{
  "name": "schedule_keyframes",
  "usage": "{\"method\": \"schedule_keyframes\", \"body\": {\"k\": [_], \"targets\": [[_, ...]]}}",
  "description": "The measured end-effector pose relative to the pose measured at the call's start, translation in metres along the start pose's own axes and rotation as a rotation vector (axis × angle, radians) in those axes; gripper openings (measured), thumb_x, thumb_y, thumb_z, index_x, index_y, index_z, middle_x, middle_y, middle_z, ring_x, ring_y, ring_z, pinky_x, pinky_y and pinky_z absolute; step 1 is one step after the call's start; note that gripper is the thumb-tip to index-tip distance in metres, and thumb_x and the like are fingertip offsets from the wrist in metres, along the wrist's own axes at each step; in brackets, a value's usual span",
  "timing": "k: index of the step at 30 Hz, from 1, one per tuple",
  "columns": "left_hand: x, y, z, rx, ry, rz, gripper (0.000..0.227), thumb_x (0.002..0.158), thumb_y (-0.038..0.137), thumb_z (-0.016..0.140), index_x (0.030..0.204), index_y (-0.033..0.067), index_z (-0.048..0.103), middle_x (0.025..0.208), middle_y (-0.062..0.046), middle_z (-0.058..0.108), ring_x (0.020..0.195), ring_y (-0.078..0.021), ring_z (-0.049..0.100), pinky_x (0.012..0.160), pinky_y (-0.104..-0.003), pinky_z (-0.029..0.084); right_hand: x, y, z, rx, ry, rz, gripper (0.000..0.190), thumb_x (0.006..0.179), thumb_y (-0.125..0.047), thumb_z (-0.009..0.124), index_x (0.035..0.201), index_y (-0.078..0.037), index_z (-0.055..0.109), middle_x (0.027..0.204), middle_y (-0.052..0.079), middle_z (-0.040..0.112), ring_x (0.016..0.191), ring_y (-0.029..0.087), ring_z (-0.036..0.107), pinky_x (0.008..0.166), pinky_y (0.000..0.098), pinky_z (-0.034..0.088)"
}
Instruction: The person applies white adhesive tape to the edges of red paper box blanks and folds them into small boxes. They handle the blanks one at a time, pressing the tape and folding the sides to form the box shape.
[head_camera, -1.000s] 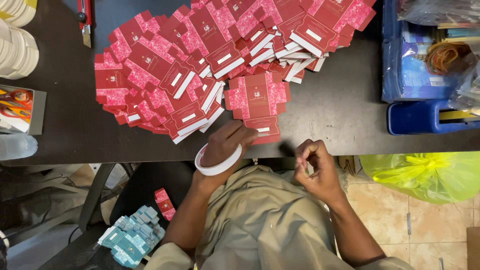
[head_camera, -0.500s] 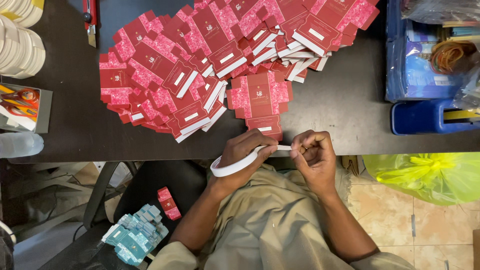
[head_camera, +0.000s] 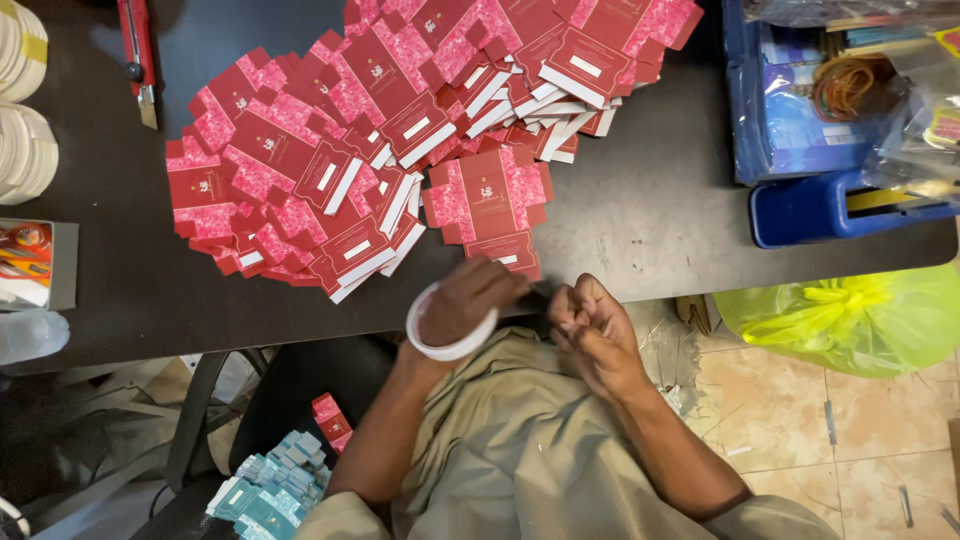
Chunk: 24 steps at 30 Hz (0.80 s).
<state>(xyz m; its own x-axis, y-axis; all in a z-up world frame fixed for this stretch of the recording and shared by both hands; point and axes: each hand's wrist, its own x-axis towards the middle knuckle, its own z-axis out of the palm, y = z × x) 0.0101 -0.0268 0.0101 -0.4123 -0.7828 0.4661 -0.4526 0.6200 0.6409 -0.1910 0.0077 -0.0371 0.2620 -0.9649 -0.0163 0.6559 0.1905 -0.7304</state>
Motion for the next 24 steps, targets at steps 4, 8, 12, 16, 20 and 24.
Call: {"method": "schedule_keyframes", "body": {"k": [4,8,12,16,20,24], "targets": [[-0.002,-0.020,-0.037,0.017,0.120,-0.131,0.011,0.101,0.007,0.064,0.095,-0.0002,0.070,0.079,-0.013,0.060,0.070,-0.0341,0.062,0.066,-0.040,0.053,-0.002,-0.027,-0.014,0.200,0.051,0.020,0.028,0.087,-0.001,0.059,0.097,-0.014,0.035,0.077,0.002,0.040,0.057,0.006,0.034,0.049,0.0184,0.033],[-0.004,0.002,-0.035,-0.272,0.140,-0.291,0.007,0.096,0.012,0.072,0.092,0.0066,0.075,0.076,-0.008,0.067,0.066,-0.0255,0.065,0.062,-0.034,0.052,-0.002,-0.025,-0.025,-0.055,0.143,0.016,0.018,0.089,-0.001,0.060,0.097,-0.007,0.045,0.062,-0.003,0.037,0.050,0.004,0.033,0.048,0.0194,0.035],[0.001,0.012,-0.010,-0.504,0.185,-0.326,0.007,0.094,0.010,0.073,0.096,0.0054,0.077,0.078,-0.009,0.068,0.068,-0.0215,0.066,0.064,-0.032,0.051,0.011,-0.021,-0.028,-0.565,0.143,0.016,0.020,0.096,-0.017,0.068,0.081,-0.005,0.062,0.056,0.002,0.055,0.052,0.004,0.035,0.050,0.0195,0.032],[0.008,0.023,0.006,-0.534,0.224,-0.297,0.006,0.096,0.010,0.071,0.096,0.0055,0.075,0.076,-0.009,0.064,0.068,-0.0221,0.064,0.065,-0.032,0.052,0.019,-0.016,-0.013,-0.397,0.137,-0.043,0.035,0.084,0.006,0.076,0.110,0.000,0.054,0.100,0.010,0.059,0.081,0.012,0.064,0.075,0.0225,0.056],[0.011,0.025,0.013,-0.584,0.238,-0.328,0.007,0.097,0.011,0.071,0.098,0.0060,0.075,0.076,-0.009,0.064,0.069,-0.0193,0.064,0.064,-0.031,0.051,0.018,-0.015,-0.015,-0.331,0.241,-0.029,0.020,0.101,-0.014,0.059,0.107,0.005,0.060,0.084,0.006,0.054,0.062,0.008,0.062,0.060,0.0212,0.056],[0.013,0.025,0.010,-0.553,0.211,-0.354,0.010,0.099,0.008,0.066,0.102,0.0061,0.075,0.077,-0.010,0.065,0.071,-0.0204,0.066,0.065,-0.031,0.051,0.015,-0.020,-0.026,-0.635,0.137,-0.039,0.020,0.093,-0.012,0.071,0.096,0.008,0.071,0.078,0.016,0.063,0.065,0.018,0.068,0.065,0.0302,0.061]]}}
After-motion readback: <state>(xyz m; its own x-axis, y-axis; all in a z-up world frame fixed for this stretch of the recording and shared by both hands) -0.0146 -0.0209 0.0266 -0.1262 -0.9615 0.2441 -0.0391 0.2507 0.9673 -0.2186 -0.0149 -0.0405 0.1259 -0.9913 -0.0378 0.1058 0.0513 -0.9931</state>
